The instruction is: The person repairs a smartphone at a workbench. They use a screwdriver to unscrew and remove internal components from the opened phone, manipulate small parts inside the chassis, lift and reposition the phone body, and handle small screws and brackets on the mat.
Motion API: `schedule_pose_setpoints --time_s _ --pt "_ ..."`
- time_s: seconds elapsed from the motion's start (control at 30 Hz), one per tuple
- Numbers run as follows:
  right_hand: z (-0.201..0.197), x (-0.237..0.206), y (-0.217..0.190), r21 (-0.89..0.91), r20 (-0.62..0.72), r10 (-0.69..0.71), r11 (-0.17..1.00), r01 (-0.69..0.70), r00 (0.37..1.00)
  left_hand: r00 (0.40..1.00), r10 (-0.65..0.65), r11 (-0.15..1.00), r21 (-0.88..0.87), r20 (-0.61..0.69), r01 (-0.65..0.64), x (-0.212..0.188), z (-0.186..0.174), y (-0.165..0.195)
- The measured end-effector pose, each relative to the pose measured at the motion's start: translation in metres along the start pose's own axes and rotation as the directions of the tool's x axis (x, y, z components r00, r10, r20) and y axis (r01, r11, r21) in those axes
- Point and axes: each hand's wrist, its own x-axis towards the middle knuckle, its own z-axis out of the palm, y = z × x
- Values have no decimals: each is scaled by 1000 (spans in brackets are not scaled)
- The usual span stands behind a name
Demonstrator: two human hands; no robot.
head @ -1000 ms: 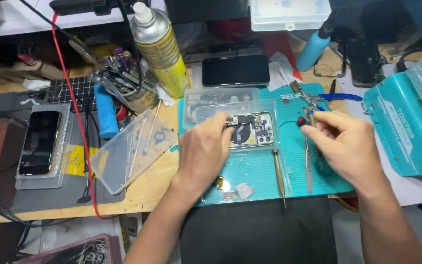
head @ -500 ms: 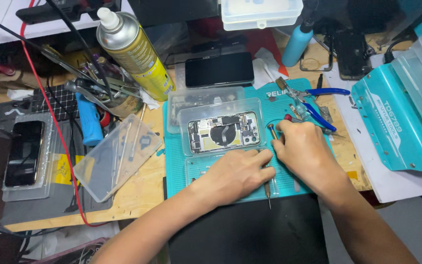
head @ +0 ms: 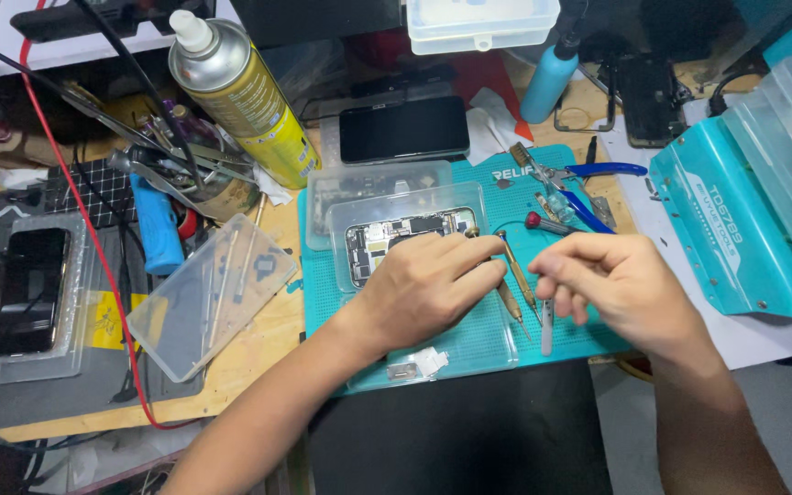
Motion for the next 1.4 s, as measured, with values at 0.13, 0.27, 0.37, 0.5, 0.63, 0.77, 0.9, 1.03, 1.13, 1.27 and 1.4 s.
schedule_pose_setpoints --time_s 0.13,0.27,0.37,0.5,0.63,0.77,0.9,1.03,1.13,1.27,1.4 --pt "16 1 1 -13 72 12 1000 -11 997 992 101 980 162 80 -113 11 -5 -6" --pt "23 4 -5 66 69 -82 995 77 994 992 119 976 176 44 -125 13 -10 -4" --pt "18 9 -14 -37 -130 -240 971 238 962 997 35 994 108 -70 -27 6 -16 -4" --pt "11 14 -22 -154 -326 -436 900 408 839 980 -172 984 36 -100 176 -1 -17 -10" --pt "15 21 -19 -358 -279 -469 861 362 838 964 -246 968 27 -101 250 -6 -15 -16" --pt "18 23 -12 -242 -250 -507 858 454 825 955 -280 958 25 -99 284 -15 -22 -21" --pt "18 16 -10 -92 -244 -497 867 490 833 918 -379 922 35 -117 385 -28 -35 -18" --pt "34 8 -6 28 -126 -465 881 472 876 886 -453 891 -9 -98 454 -41 -41 -7" --pt "52 4 -1 10 -39 -453 891 454 891 867 -493 870 -42 -75 491 -50 -42 3" --pt "65 2 2 -97 12 -469 878 468 883 839 -544 838 -45 -22 543 -60 -45 14" --pt "73 1 6 -162 38 -560 814 558 828 828 -561 827 -50 -16 559 -66 -42 18"
